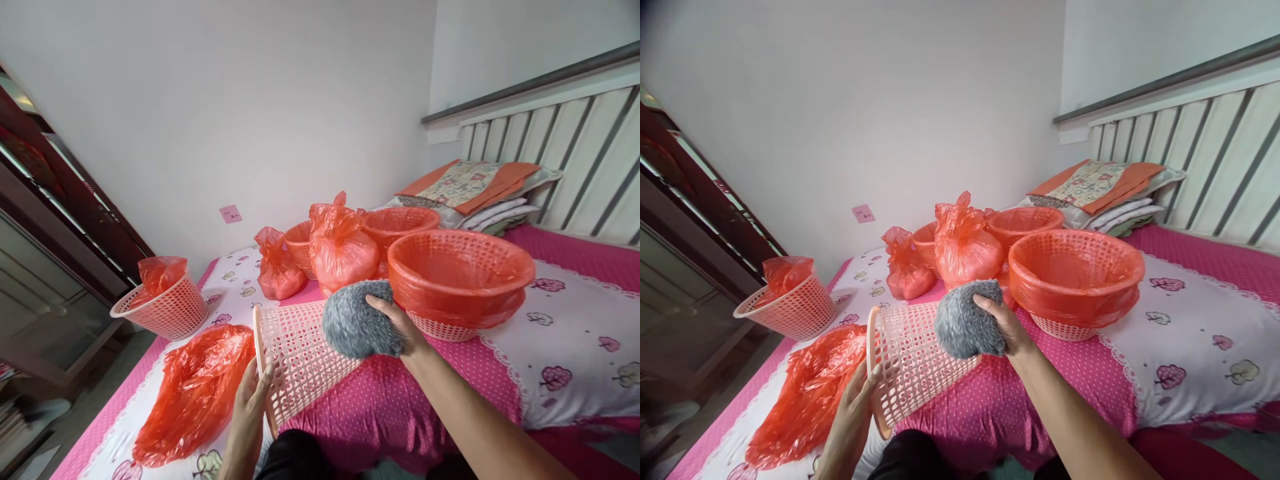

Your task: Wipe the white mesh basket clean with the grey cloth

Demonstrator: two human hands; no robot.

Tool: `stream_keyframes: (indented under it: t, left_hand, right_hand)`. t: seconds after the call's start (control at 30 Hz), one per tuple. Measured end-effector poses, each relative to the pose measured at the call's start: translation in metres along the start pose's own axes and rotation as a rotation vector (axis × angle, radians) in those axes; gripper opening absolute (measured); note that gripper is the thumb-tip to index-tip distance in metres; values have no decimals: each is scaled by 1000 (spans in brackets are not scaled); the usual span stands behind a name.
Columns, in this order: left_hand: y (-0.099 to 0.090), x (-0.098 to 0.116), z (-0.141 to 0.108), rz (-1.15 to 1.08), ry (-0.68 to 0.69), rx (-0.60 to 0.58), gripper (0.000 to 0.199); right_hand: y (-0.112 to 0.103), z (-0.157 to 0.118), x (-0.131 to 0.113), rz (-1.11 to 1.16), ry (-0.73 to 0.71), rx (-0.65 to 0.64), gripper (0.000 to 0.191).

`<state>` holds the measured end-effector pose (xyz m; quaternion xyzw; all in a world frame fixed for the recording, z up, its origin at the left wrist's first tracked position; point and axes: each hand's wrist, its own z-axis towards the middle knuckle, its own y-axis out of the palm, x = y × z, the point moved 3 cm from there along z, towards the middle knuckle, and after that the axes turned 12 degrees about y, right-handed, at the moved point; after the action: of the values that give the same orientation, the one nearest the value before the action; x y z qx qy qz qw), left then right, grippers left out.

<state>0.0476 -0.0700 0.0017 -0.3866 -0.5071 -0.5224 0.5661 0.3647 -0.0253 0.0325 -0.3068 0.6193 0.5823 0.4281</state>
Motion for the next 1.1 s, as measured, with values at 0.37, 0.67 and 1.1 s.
stream_keyframes:
  t: [0.37,0.67,1.1]
  left_hand:
    - [3,-14,8,91,57,27,61]
    - [-16,-32,-22,102,-81,-302,54]
    - [17,-17,-28,-146,-271,-159,83]
  right_hand:
    - [6,-12,-3,-626,-773,235,23]
    - [5,-3,4,-548,-708,234,42]
    - [-6,30,58,-949,-457,-45,36]
